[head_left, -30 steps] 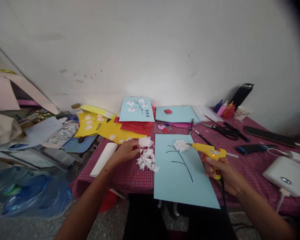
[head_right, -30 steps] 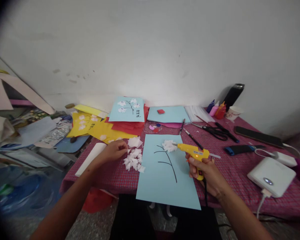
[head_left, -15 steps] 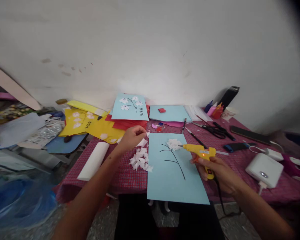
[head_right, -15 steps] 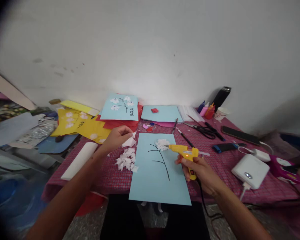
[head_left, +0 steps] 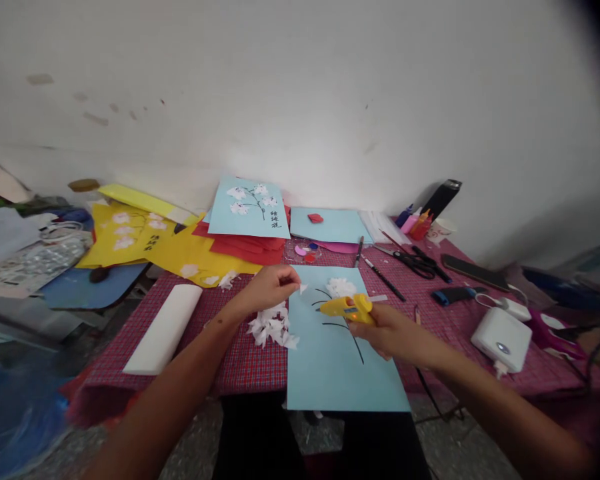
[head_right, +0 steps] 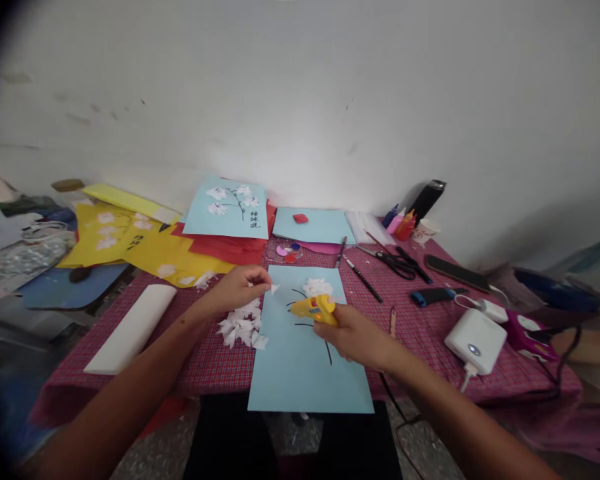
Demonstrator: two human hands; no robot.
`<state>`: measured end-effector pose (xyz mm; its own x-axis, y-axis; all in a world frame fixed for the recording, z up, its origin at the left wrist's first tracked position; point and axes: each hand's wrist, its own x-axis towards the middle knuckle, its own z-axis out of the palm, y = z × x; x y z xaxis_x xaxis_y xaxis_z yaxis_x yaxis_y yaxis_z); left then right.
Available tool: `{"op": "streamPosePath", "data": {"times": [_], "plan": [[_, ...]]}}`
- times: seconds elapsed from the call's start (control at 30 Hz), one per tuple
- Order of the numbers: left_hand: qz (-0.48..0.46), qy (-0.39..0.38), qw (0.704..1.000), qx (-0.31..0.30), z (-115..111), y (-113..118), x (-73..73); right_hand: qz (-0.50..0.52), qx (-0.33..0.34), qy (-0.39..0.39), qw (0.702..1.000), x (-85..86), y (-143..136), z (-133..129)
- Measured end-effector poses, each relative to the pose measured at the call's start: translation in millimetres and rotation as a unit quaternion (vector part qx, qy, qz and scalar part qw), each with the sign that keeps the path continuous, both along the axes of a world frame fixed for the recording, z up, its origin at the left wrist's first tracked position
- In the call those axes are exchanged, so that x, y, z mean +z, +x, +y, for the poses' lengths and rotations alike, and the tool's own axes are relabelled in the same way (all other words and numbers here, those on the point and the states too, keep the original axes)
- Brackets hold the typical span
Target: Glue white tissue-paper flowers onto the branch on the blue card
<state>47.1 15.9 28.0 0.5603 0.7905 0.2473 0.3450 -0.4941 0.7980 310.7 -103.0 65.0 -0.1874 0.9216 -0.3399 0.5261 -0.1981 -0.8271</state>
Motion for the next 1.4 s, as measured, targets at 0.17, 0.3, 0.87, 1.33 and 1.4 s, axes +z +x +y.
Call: {"op": "streamPosePath", "data": {"times": [0.17, 0.3, 0.87, 1.33, 1.4], "plan": [[0.011, 0.031, 0.999, 0.007, 3.2, 0.6, -1.8, -0.066, 0.04, 0.062, 0.995, 2.8, -10.7, 20.6], [0.017, 0.046, 0.999, 0.021, 5.0, 0.4, -2.9, -0.125, 0.079, 0.085, 0.985, 11.7, -12.4, 30.7], [0.03, 0.04, 0.999, 0.011, 4.8, 2.9, -9.0, -0.22, 0.11, 0.069, 0.967, 9.5, -21.9, 40.3], [0.04, 0.036, 0.998, 0.011, 4.2, 3.5, -8.8, -0.226, 0.128, 0.046, 0.965, 10.9, -21.8, 39.8], [0.042, 0.036, 0.998, 0.011, 4.1, 3.6, -8.5, -0.227, 0.126, 0.041, 0.965, 10.3, -21.6, 40.0]]}}
